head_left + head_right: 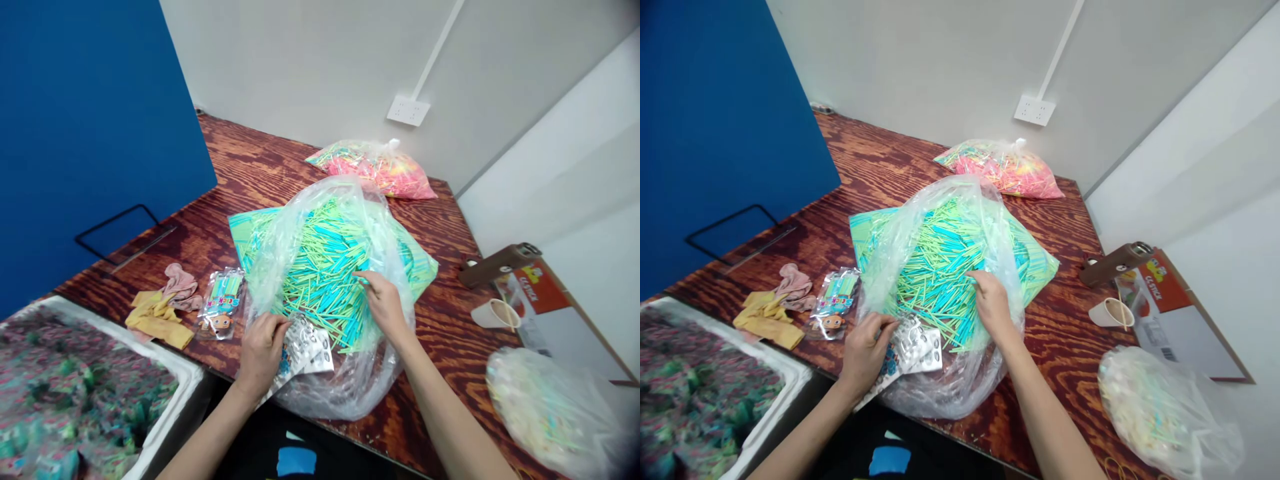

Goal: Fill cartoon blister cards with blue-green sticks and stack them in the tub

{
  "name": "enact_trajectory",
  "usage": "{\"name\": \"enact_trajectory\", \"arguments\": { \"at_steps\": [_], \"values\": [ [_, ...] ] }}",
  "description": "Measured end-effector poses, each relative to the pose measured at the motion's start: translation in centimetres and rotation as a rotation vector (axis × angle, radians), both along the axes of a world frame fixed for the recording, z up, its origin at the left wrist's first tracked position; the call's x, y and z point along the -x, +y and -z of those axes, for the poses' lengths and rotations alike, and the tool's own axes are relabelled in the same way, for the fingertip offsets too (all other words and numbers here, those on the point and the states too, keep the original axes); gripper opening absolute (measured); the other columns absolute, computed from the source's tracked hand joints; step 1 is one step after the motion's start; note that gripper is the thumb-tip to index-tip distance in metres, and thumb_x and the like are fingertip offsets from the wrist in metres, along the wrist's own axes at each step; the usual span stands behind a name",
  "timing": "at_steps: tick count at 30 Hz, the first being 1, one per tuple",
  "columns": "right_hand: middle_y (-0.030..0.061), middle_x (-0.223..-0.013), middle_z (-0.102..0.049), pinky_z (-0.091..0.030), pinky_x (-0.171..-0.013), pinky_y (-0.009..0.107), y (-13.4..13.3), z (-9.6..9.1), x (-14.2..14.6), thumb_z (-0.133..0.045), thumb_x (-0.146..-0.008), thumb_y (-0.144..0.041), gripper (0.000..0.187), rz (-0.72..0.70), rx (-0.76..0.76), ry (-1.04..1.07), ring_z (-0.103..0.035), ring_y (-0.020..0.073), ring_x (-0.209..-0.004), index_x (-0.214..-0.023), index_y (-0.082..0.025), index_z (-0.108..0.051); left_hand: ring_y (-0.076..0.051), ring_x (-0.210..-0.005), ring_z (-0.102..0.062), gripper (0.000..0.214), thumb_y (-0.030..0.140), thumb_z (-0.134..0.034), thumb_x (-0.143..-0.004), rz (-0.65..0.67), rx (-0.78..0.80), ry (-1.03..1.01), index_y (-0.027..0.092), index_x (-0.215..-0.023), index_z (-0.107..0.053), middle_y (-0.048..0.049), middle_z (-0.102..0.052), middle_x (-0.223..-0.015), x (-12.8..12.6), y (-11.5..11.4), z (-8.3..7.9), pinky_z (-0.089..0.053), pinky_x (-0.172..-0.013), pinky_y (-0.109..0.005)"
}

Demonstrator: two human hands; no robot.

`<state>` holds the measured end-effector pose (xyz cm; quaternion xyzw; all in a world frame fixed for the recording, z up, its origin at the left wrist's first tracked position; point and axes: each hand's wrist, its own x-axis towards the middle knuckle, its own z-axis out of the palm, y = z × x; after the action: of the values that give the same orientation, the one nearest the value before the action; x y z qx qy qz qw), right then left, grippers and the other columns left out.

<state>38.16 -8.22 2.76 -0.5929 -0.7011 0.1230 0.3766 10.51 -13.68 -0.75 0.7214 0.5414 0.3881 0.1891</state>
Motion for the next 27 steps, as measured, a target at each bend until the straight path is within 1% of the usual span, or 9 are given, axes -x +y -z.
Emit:
{"name": "enact_trajectory", "arguments": {
  "at_steps": [4,7,9,10,14,17,20,24,27],
  "values": [
    [0.0068,-0.1,-0.075,-0.049,-0.093,0.041,-2.3,-0.9,2.1,-0.055,-0.09,-0.028,0.017,0.021,0.12,0.507,-0.067,0.0244,-0.099,-0.095,-0.022,-0.07,-0.018,-0.07,-0.059,0.025,0.03,-0.047,-0.098,0.029,-0.032,0.022,0.019,-0.082,-0.063,-0.0022,-0.061,-0.073,-0.1,0.2,0.0,-0.042,-0.068,-0.029],
    [0.0033,-0.094,-0.076,-0.051,-0.092,0.041,-4.6,-0.8,4.6,-0.063,-0.088,-0.033,0.012,-0.025,0.266,0.903,-0.07,0.0229,-0.095,-0.093,-0.024,-0.069,-0.018,-0.072,-0.057,0.028,0.028,-0.041,-0.099,0.036,0.0,0.052,0.018,-0.082,-0.062,-0.0023,-0.058,-0.073,-0.3,0.1,0.0,-0.041,-0.068,-0.029],
    [0.0024,-0.092,-0.076,-0.052,-0.092,0.041,-6.0,-0.2,6.3,-0.066,-0.086,-0.033,0.012,-0.055,0.343,1.064,-0.07,0.0225,-0.093,-0.093,-0.024,-0.07,-0.019,-0.076,-0.057,0.028,0.027,-0.039,-0.1,0.034,0.047,0.047,0.018,-0.085,-0.061,-0.0031,-0.058,-0.077,-0.3,0.2,-0.1,-0.041,-0.071,-0.03],
    [0.0023,-0.091,-0.076,-0.052,-0.093,0.04,-6.6,0.1,6.9,-0.067,-0.085,-0.034,0.012,-0.065,0.366,1.103,-0.07,0.0223,-0.093,-0.092,-0.024,-0.071,-0.019,-0.078,-0.057,0.027,0.027,-0.039,-0.099,0.029,0.075,0.031,0.018,-0.087,-0.061,-0.0033,-0.058,-0.08,-0.2,0.2,-0.2,-0.041,-0.072,-0.03],
    [0.0023,-0.09,-0.076,-0.051,-0.092,0.037,-8.1,0.8,8.6,-0.068,-0.086,-0.035,0.013,-0.065,0.38,1.075,-0.07,0.0216,-0.092,-0.09,-0.024,-0.073,-0.019,-0.082,-0.056,0.025,0.03,-0.04,-0.099,-0.015,0.183,-0.11,0.019,-0.087,-0.059,-0.0029,-0.058,-0.084,0.3,0.6,-1.0,-0.04,-0.076,-0.03],
    [0.0021,-0.09,-0.076,-0.051,-0.089,0.034,-8.5,0.9,8.9,-0.068,-0.085,-0.035,0.013,-0.041,0.391,1.043,-0.07,0.0213,-0.092,-0.089,-0.024,-0.073,-0.018,-0.082,-0.056,0.025,0.033,-0.042,-0.097,-0.038,0.245,-0.249,0.019,-0.087,-0.06,-0.0021,-0.059,-0.085,0.8,0.9,-1.7,-0.041,-0.077,-0.029],
    [0.0023,-0.09,-0.076,-0.051,-0.089,0.034,-8.6,1.1,9.0,-0.068,-0.085,-0.035,0.013,-0.033,0.391,1.031,-0.07,0.0212,-0.091,-0.089,-0.024,-0.073,-0.017,-0.082,-0.056,0.024,0.033,-0.046,-0.095,-0.019,0.306,-0.36,0.019,-0.091,-0.064,-0.0019,-0.06,-0.087,1.3,0.9,-2.3,-0.042,-0.076,-0.027],
    [0.0026,-0.09,-0.076,-0.05,-0.09,0.034,-8.6,1.6,9.1,-0.067,-0.086,-0.035,0.014,-0.03,0.384,1.011,-0.069,0.0204,-0.089,-0.089,-0.023,-0.073,-0.018,-0.088,-0.058,0.023,0.034,-0.052,-0.091,0.002,0.337,-0.416,0.019,-0.098,-0.068,-0.0032,-0.064,-0.095,1.4,0.8,-2.5,-0.043,-0.081,-0.027],
    [0.0023,-0.091,-0.076,-0.05,-0.089,0.033,-8.6,1.9,9.2,-0.065,-0.087,-0.033,0.013,-0.036,0.392,0.998,-0.069,0.0197,-0.089,-0.09,-0.023,-0.073,-0.017,-0.083,-0.06,0.026,0.037,-0.06,-0.084,-0.072,0.407,-0.537,0.018,-0.101,-0.068,-0.0025,-0.066,-0.09,1.3,0.6,-2.3,-0.045,-0.077,-0.027]
  ]
}}
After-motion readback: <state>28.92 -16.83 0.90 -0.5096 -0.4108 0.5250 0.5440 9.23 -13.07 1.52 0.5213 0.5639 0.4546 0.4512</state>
